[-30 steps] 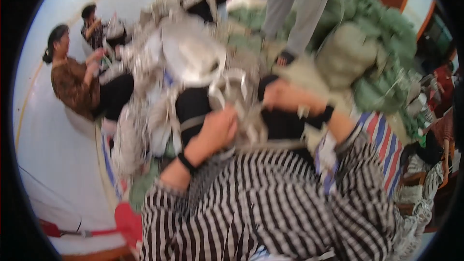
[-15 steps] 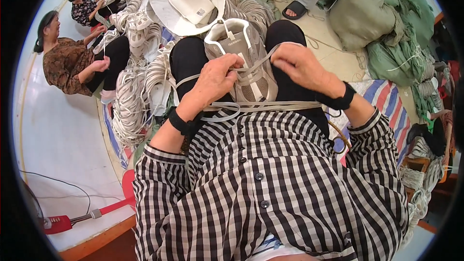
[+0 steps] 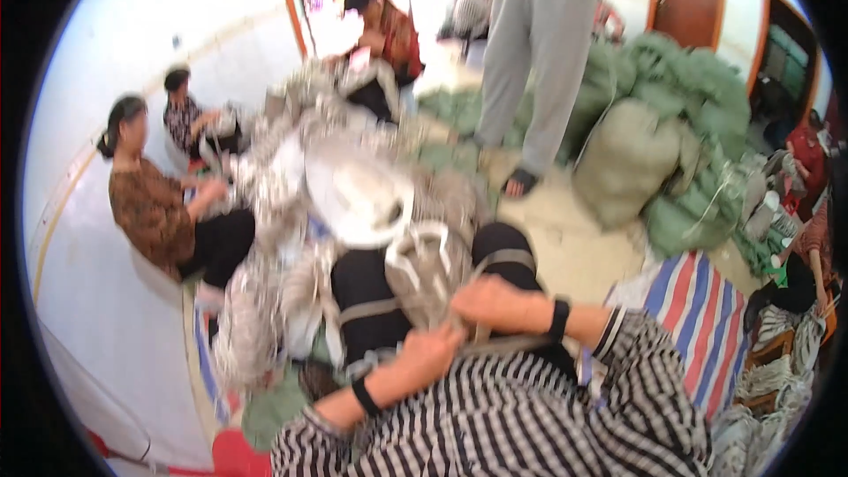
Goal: The recorder is lacing a shoe while sitting in a room with other workers who are also preparing shoe components.
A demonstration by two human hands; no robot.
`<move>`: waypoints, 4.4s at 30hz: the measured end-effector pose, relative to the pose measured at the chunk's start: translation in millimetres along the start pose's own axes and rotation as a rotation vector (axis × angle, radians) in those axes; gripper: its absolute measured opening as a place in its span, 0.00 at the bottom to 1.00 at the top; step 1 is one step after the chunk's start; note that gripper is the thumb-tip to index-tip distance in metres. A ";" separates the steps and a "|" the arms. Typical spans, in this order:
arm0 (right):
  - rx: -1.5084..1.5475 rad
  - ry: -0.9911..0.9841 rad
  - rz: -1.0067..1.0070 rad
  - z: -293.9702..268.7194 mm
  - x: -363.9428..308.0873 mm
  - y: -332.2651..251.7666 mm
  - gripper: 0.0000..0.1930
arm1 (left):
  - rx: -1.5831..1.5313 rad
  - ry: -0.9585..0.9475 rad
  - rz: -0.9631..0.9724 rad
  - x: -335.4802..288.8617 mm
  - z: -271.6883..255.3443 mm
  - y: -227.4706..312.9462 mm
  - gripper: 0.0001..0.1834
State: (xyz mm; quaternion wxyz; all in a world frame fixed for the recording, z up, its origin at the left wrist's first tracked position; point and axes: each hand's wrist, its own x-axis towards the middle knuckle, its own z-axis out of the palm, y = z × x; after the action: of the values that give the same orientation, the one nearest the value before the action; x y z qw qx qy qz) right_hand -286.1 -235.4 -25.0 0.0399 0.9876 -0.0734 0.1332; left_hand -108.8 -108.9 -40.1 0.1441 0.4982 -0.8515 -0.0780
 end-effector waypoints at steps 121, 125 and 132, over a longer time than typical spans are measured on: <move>0.066 0.172 0.104 -5.7 37.4 16.7 0.08 | -0.589 0.016 -0.338 -14.9 -48.8 -76.5 0.09; 0.067 0.185 0.090 -3.2 33.6 10.6 0.06 | -0.943 -0.177 -0.545 -23.9 -50.5 -76.8 0.06; 0.023 0.214 0.097 -2.3 38.5 5.7 0.04 | -1.149 -0.100 -0.536 -72.6 -72.5 -98.0 0.07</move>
State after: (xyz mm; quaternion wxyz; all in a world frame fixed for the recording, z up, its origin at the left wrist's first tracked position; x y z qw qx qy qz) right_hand -250.8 -245.9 -12.1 0.0299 0.9634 -0.1149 0.2405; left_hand 29.1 -93.1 -10.7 0.3239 0.5329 -0.5254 -0.5789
